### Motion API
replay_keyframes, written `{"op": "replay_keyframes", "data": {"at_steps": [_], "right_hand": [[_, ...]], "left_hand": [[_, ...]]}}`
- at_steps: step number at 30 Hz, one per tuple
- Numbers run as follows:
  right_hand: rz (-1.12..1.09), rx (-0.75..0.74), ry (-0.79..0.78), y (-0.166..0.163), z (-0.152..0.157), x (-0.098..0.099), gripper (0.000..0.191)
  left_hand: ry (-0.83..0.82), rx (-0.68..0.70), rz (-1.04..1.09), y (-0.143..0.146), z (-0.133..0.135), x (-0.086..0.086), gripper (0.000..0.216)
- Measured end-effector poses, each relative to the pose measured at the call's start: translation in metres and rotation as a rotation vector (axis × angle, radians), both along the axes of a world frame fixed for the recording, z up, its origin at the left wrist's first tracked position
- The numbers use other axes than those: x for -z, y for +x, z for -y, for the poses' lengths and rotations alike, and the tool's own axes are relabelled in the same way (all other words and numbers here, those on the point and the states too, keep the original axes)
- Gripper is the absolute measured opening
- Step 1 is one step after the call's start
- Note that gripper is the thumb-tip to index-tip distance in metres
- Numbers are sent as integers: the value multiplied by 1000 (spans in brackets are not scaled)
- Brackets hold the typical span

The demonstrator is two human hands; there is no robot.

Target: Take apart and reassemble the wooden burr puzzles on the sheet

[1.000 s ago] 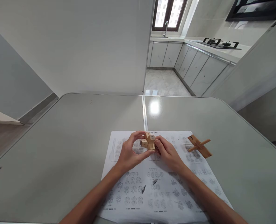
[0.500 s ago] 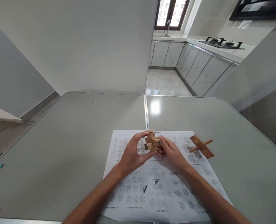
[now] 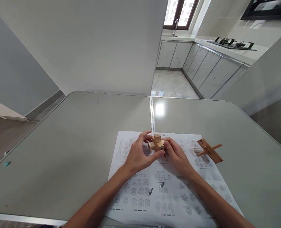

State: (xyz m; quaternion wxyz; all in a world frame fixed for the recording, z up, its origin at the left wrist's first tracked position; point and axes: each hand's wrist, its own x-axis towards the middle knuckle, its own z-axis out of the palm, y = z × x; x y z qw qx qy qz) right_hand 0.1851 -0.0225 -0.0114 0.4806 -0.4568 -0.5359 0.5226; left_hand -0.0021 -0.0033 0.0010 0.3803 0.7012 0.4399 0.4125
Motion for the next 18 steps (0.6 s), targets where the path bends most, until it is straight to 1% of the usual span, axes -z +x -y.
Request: {"op": "replay_keyframes", "data": {"at_steps": [4,10,18], "right_hand": [[12,-10,-10,1,0,2,40],[9,-8,-13,1,0,-2,42],[-31,-24,-11,2,-2,1,40]], "left_hand": [[52,-3,15,0,0,1,73],[106,-31,16,1,1,1,70],[87,-71,43,-1,1,-2,68]]}}
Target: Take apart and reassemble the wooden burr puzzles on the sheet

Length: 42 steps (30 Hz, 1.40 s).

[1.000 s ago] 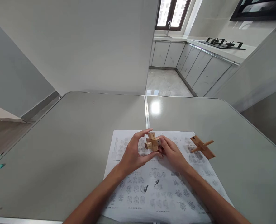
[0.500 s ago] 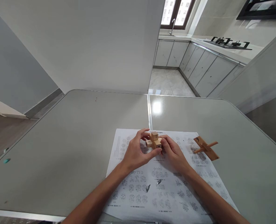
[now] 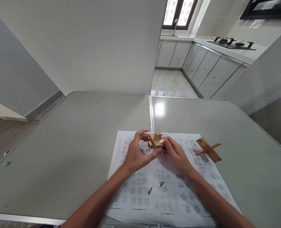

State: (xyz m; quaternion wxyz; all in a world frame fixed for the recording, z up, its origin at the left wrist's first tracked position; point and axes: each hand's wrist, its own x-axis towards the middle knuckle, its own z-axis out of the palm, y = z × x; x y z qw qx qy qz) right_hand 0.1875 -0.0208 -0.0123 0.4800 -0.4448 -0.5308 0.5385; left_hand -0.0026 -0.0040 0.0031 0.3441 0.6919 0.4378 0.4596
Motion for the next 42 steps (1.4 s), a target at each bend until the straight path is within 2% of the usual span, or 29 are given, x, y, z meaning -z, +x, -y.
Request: {"op": "replay_keyframes", "data": {"at_steps": [10,15,19,27,31,33,36,39,42], "right_hand": [[-30,131,-48,5,-6,1,45],[-46,134,-63,5,-7,4,47],[-45,122,-46,5,-8,5,46],[-72,112,-57,6,-7,3,48],[-65,114,-47,5,-7,0,48],[-57,109,-45,5,-8,-1,48],[-34,99,-41,3,-7,-4,47],[-6,61,-24,1,-6,-6,47],[-9,-1,-18,-1,-4,-7,46]], "left_hand": [[-34,-162,80,-2,-10,6,50],[-12,-311,-119,-7,-17,11,59],[71,-317,-300,-16,-22,16,64],[137,-256,-467,-20,-25,20,49],[125,-253,-467,-19,-23,18,65],[155,-192,-451,-18,-21,14,78],[243,-18,-420,-16,-15,7,90],[303,111,-409,-14,-12,2,92],[349,145,-397,-13,-12,1,84]]}}
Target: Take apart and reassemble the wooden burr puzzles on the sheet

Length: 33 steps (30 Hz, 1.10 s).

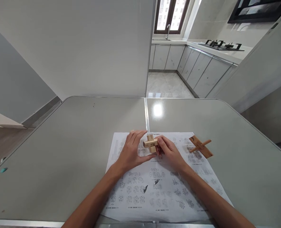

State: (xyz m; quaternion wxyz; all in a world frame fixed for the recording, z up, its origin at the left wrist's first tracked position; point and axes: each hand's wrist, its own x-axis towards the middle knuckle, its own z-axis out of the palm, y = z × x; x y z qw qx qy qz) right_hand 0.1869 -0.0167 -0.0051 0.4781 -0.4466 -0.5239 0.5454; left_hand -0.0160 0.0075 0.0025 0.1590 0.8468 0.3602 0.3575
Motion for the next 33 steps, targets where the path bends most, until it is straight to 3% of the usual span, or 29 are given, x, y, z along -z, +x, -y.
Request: {"op": "replay_keyframes", "data": {"at_steps": [4,9,14,18,22,27,33], "right_hand": [[-29,-57,3,-2,2,0,45],[-70,-40,13,-1,2,-3,43],[-94,106,22,3,-1,-3,39],[31,249,18,5,-4,3,39],[192,335,26,7,-6,10,41],[432,385,97,9,-6,12,38],[535,380,208,9,-7,19,31]], "left_hand": [[49,36,14,0,-2,0,65],[60,-11,25,1,-3,2,57],[18,-251,48,-1,-7,4,54],[-36,-456,69,-13,-16,5,52],[-140,-548,66,-30,-27,7,65],[-166,-536,-19,-40,-31,6,55],[-187,-475,-70,-42,-34,4,54]]}}
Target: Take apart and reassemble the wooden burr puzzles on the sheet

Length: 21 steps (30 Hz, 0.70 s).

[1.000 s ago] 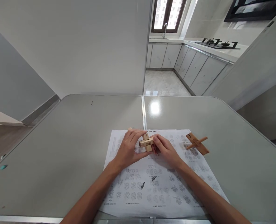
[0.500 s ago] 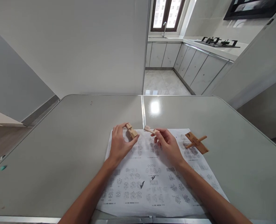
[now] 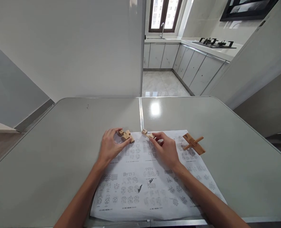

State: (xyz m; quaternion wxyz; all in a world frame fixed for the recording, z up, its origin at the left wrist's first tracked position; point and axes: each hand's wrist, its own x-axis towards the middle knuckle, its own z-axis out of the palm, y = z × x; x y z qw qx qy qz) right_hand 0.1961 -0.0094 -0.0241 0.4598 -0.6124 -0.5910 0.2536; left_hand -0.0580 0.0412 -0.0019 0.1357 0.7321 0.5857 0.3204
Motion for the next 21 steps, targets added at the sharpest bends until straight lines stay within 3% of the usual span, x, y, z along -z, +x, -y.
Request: {"op": "replay_keyframes", "data": {"at_steps": [13,21], "right_hand": [[157,-11,82,-4,2,-1,33],[146,-117,102,-6,3,-2,17]], "left_hand": [[-27,226,-95,5,4,4,58],[18,295,-83,14,8,4,52]]}}
